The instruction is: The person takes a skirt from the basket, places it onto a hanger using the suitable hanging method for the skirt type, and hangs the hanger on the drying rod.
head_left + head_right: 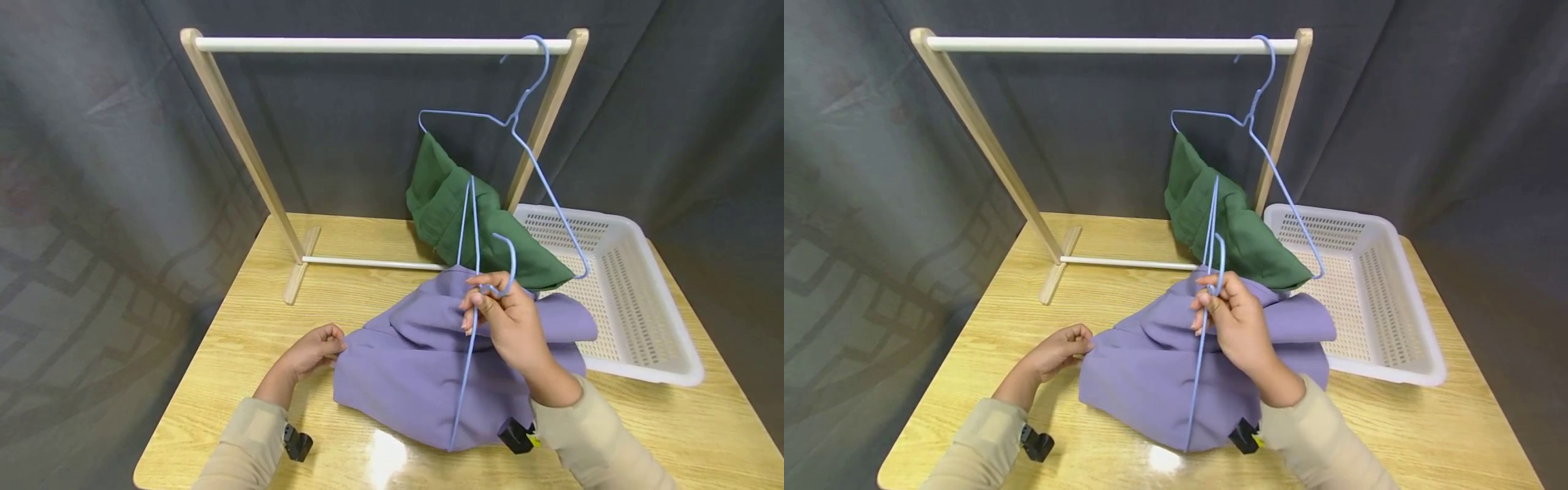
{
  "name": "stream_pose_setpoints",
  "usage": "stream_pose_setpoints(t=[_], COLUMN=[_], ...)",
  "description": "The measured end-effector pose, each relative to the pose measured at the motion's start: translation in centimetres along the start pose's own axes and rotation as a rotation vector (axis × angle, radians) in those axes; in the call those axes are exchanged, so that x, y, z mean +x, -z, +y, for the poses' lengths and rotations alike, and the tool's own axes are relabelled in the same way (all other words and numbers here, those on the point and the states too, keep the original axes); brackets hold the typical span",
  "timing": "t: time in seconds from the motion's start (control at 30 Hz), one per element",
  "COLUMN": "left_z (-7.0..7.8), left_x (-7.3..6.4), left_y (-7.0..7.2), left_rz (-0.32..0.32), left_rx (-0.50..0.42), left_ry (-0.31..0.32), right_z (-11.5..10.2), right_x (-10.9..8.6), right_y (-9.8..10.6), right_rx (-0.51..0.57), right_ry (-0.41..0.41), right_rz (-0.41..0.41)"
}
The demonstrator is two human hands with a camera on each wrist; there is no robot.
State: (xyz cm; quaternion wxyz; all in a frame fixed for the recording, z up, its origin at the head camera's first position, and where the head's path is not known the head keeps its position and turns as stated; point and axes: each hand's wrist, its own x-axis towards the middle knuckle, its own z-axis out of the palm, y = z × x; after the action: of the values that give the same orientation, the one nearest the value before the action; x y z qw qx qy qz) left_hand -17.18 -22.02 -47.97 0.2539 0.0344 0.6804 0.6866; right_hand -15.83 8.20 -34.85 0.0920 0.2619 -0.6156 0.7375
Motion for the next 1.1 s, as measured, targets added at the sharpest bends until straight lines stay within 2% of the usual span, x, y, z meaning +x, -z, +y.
stream_pose_setpoints(t=[0.1,0.33,0.53,0.63,0.67,0.73,0.83,1.0,1.1], left_z=[-0.1,-0.5,-0.9,-0.8,-0.8,-0.8,-0.7,-0.5,-0.3], left_x=[0.1,0.6,1.1,1.1,1.1,1.1,1.1,1.2,1.4], left_y=[-0.1,-0.9,-1.7,-1.8,-1.8,-1.7,-1.7,-1.5,-1.5], left_rz=[-0.033,-0.122,-0.143,-0.146,-0.151,-0.162,-0.177,-0.179,-0.17], left_rx=[-0.023,-0.074,-0.068,-0.075,-0.076,-0.088,-0.11,-0.099,-0.073], left_ry=[0.017,0.087,0.121,0.125,0.124,0.124,0.121,0.106,0.095], right_z=[-0.3,-0.5,0.7,0.4,-0.5,-0.7,0.9,5.2,5.9], right_x=[0.4,1.4,1.5,1.5,1.6,1.5,1.3,0.7,0.5], right_y=[-0.3,-1.1,-1.0,-1.1,-1.5,-1.5,-0.3,2.3,2.7], right_rx=[-0.009,0.025,0.077,0.076,0.039,0.03,0.053,0.09,0.084], right_ry=[0.029,0.175,0.212,0.211,0.204,0.202,0.207,0.178,0.158], right_rz=[0.024,0.092,0.126,0.121,0.128,0.122,0.093,0.069,0.075])
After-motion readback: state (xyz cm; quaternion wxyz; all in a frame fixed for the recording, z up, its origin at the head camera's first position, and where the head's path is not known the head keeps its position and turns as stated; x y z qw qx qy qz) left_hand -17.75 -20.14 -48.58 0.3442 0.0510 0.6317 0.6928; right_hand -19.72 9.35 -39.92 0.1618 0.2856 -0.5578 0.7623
